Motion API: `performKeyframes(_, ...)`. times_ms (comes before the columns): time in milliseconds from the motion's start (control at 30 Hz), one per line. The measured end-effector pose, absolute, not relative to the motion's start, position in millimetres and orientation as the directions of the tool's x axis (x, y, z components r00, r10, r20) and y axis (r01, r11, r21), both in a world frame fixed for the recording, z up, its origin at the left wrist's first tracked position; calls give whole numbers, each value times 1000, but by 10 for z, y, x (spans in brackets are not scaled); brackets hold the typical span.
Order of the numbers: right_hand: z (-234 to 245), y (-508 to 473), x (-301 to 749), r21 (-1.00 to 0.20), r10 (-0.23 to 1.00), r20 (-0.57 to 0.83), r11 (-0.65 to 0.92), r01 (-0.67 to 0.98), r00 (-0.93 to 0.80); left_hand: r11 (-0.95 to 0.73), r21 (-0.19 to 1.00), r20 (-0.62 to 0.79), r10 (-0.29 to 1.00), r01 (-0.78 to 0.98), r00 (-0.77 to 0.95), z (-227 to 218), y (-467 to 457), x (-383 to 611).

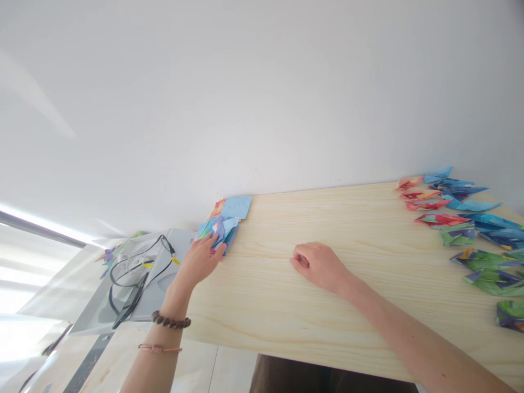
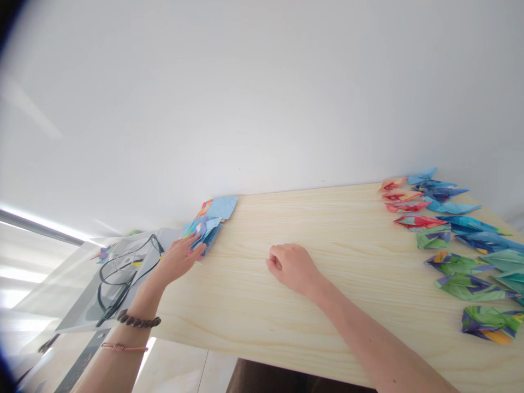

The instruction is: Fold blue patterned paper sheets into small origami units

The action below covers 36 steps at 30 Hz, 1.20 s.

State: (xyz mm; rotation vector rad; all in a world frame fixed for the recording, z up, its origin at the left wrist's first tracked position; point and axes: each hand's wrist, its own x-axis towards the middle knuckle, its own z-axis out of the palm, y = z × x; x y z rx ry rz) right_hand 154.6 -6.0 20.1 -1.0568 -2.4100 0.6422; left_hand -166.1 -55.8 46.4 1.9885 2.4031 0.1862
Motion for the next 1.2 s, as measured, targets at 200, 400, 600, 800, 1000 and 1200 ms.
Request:
performKeyframes(200,197,-60,1541,-570,758,197,604,557,-621,199,15,-8,980,980,-199,530,-431,-1696)
performKeyframes(400,179,-57,1550,-561,752,208,615,553,-626,211,-77,32,977,974,-209,499,-353,-1629)
performKeyframes(600,161,-57,1555,-554,742,220,630,545,-633,198,-96,100,977,976,-188,464,-295,-1607)
performKeyframes(800,177,-66,1553,-556,735,223,636,536,-640,229,-85,234,951,970,-204,558,-256,-1645)
performKeyframes(1000,182,-63,1556,-550,735,220,637,540,-641,140,-99,273,956,985,-108,645,-69,-1623)
performKeyframes(1200,174,-61,1558,-550,732,221,639,537,-645,-35,-85,189,981,996,51,574,159,-1565)
